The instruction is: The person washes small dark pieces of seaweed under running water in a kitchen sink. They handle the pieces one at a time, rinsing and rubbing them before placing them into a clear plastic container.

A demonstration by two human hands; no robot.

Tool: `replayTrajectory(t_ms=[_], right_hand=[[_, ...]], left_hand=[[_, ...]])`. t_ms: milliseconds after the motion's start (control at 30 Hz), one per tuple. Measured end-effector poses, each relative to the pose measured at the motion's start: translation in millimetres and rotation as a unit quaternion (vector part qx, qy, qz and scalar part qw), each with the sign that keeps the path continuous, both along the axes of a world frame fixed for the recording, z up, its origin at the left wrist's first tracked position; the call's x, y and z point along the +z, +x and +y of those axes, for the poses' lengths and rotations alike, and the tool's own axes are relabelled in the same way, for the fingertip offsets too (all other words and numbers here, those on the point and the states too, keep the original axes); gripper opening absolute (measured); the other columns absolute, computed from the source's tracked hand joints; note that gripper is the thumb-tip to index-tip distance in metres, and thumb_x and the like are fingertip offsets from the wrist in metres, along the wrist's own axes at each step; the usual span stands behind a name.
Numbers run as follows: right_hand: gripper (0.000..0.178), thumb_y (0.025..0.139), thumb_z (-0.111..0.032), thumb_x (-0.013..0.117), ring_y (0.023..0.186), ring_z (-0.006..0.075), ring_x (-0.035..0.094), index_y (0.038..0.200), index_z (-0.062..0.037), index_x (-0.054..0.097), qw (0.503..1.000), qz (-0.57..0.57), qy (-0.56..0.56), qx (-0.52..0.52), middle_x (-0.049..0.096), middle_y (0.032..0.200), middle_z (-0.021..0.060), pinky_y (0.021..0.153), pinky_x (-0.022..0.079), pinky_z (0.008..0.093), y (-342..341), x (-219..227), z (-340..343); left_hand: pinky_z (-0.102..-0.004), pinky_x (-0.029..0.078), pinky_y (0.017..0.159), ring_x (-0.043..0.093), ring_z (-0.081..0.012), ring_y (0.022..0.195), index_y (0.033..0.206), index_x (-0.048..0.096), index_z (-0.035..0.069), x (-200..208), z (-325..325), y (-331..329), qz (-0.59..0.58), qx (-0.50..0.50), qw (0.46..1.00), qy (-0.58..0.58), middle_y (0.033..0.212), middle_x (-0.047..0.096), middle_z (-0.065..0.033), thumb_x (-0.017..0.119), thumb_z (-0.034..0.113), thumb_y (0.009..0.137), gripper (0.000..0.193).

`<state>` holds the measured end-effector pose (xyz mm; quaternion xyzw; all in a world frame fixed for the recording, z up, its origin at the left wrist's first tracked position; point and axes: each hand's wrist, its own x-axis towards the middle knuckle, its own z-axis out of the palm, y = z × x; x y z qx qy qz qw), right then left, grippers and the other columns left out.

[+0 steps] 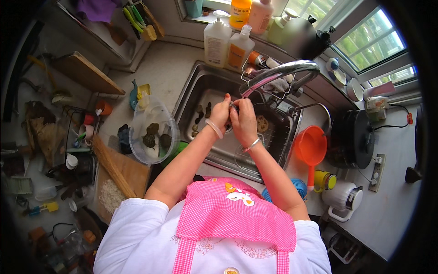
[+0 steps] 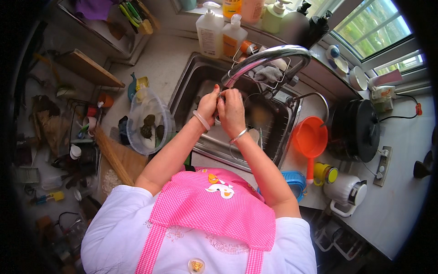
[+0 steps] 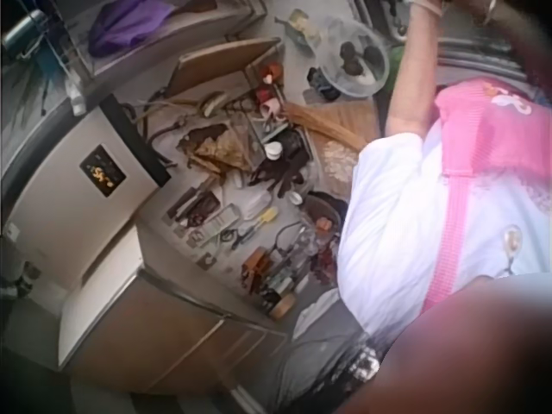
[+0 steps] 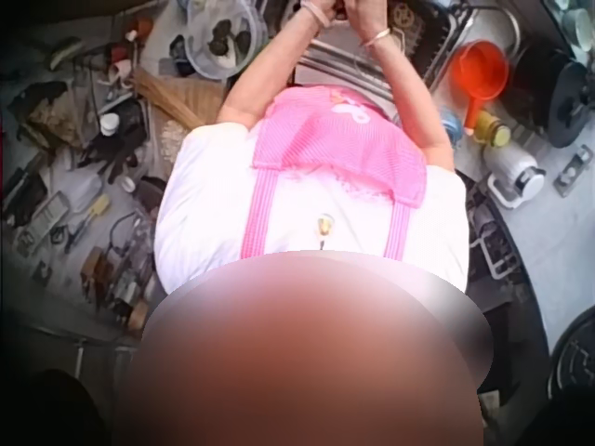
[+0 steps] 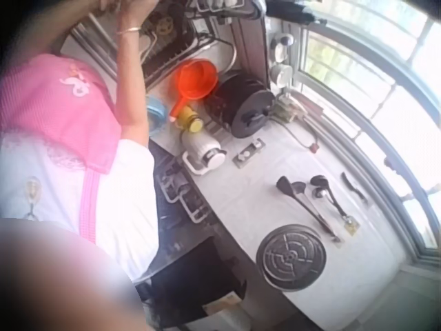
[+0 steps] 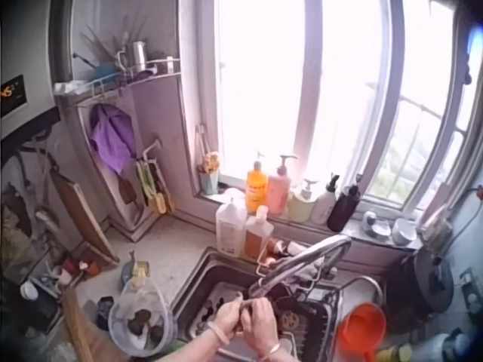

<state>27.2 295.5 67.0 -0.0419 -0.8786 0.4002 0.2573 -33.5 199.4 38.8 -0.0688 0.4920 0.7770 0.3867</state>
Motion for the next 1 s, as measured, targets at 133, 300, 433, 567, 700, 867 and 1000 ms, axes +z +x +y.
replayTrajectory(t_ms=[133,300,433,567,700,867,1000], right_hand=[[0.013,0.084,-0.005,0.056,0.083,0.0361,0.055,0.094,0.0015,0.053,0.995,-0.020,-0.068,-0.064,0.055,0.089,0.0181,0.074,0.045,0.0419,-19.3,-14.7,28.0],[0.011,0.082,-0.006,0.060,0.078,0.0300,0.058,0.089,0.0012,0.055,0.992,-0.072,-0.103,0.031,0.057,0.084,0.0160,0.072,0.046,0.0356,1.7,-10.0,4.3],[0.014,0.082,-0.010,0.060,0.083,0.0358,0.058,0.091,0.0007,0.056,0.986,-0.077,-0.136,-0.065,0.057,0.089,0.0194,0.072,0.046,0.0406,-5.9,1.1,23.3],[0.013,0.084,-0.007,0.059,0.077,0.0341,0.057,0.093,0.0014,0.056,0.996,-0.013,-0.084,0.001,0.058,0.086,0.0183,0.071,0.046,0.0382,-21.1,3.5,23.3],[0.014,0.083,-0.006,0.060,0.084,0.0362,0.057,0.093,0.0016,0.054,0.996,-0.027,-0.072,0.045,0.056,0.090,0.0184,0.075,0.046,0.0391,0.7,-7.2,6.9],[0.014,0.085,-0.009,0.057,0.083,0.0376,0.056,0.094,0.0012,0.055,0.997,-0.015,0.025,-0.073,0.056,0.091,0.0194,0.073,0.045,0.0409,-17.7,-19.5,27.0],[0.015,0.084,-0.009,0.057,0.085,0.0331,0.056,0.094,0.0014,0.054,0.995,-0.044,-0.082,0.020,0.056,0.089,0.0186,0.076,0.045,0.0374,-11.2,0.3,14.7]], left_hand=[[-0.0245,0.037,0.047,0.050,-0.0077,0.058,0.091,0.059,0.012,12.4,17.2,15.7,-0.011,0.035,0.999,0.022,0.074,0.057,0.0035,0.049,0.040,0.098,0.030],[-0.0305,0.049,0.065,0.060,-0.0141,0.076,0.100,0.059,0.012,-26.6,5.1,-15.1,-0.024,0.105,0.993,0.056,0.087,0.062,0.0001,0.054,0.026,0.097,0.016],[-0.0303,0.048,0.063,0.060,-0.0140,0.076,0.100,0.057,0.013,-15.7,-0.2,-6.8,-0.073,0.068,0.995,0.031,0.086,0.063,-0.0015,0.056,0.023,0.096,0.011],[-0.0285,0.048,0.059,0.061,-0.0145,0.074,0.098,0.060,0.012,-22.0,10.4,2.7,-0.133,0.071,0.988,0.036,0.088,0.064,-0.0024,0.055,0.019,0.095,0.010],[-0.0295,0.052,0.065,0.064,-0.0158,0.081,0.100,0.065,0.007,-24.3,3.0,-7.3,-0.099,0.063,0.989,0.094,0.092,0.066,-0.0041,0.052,0.019,0.096,0.018],[-0.0279,0.049,0.061,0.061,-0.0132,0.077,0.107,0.061,0.010,-19.5,11.5,13.8,-0.069,0.050,0.994,0.075,0.090,0.064,-0.0015,0.048,0.020,0.097,0.019],[-0.0329,0.051,0.069,0.061,-0.0165,0.080,0.104,0.059,0.007,-27.3,14.8,-11.8,-0.067,0.118,0.987,0.082,0.091,0.062,-0.0054,0.047,0.021,0.098,0.018]])
